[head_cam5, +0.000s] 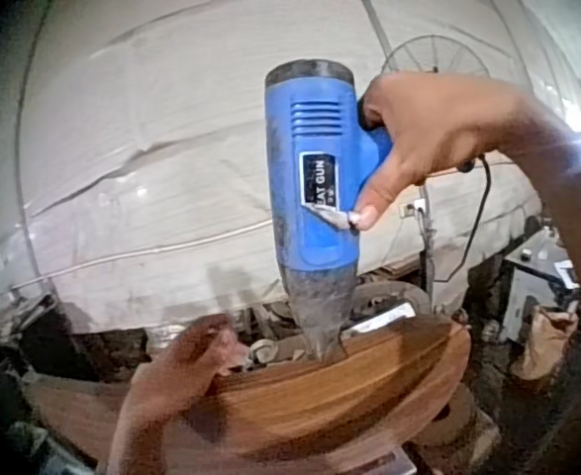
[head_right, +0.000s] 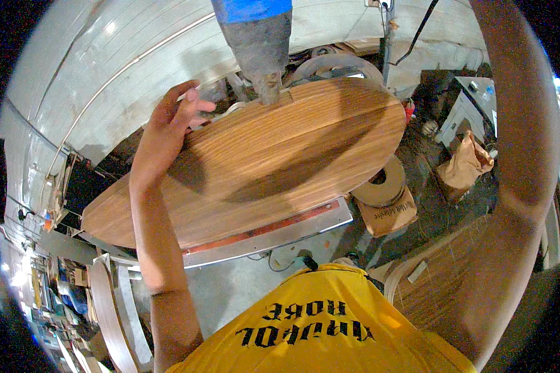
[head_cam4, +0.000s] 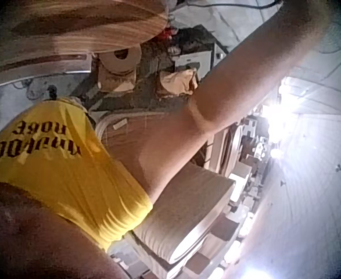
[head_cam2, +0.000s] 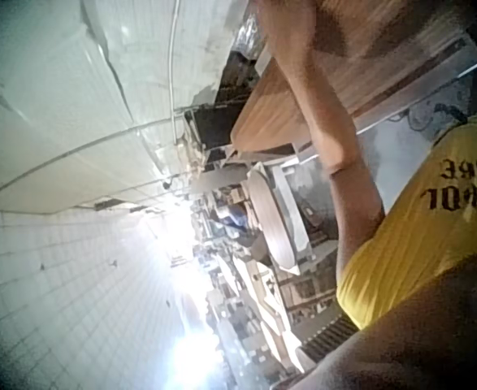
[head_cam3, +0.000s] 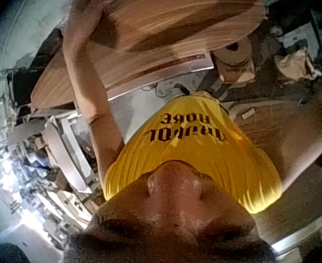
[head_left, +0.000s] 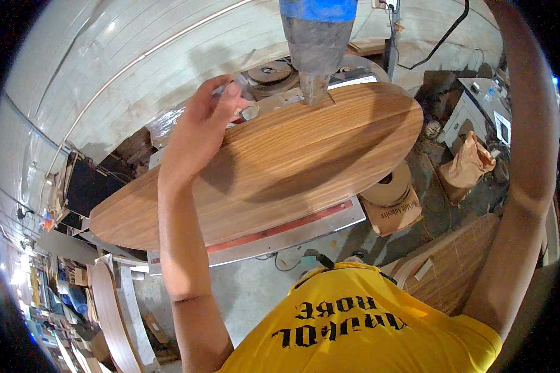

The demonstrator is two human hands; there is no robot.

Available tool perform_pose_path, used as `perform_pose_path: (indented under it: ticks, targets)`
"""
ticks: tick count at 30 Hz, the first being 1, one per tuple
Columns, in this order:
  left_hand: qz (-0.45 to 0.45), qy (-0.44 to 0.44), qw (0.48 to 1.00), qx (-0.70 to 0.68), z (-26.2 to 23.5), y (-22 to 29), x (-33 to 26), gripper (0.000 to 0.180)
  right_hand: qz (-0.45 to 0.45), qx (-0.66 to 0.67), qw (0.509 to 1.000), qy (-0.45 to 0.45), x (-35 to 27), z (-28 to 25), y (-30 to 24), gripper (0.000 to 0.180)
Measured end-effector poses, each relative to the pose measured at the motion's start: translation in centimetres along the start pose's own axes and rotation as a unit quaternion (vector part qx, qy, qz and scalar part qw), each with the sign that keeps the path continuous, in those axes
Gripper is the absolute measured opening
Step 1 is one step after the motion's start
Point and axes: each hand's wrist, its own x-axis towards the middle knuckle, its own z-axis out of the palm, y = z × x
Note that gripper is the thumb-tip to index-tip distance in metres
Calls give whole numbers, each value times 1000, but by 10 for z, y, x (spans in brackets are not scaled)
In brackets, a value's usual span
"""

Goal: The person lifts a wooden oval panel from a stack and uses a heat gun and a handheld scraper to treat the surface and edges of the wood.

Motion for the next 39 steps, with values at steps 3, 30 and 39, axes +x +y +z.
perform_pose_path:
  ticks: [3,30,39]
  targets:
    - [-43,-16,999,1,5,6,10,71,-15,8,1000,-4,3,1,-1,76]
    - [209,107,972,6,6,-21,40,95,-137,16,990,24,38,147,-37,31]
    - [110,81,989,-55,-5,-25,41,65,-224,-72,965,115,49,201,-51,23]
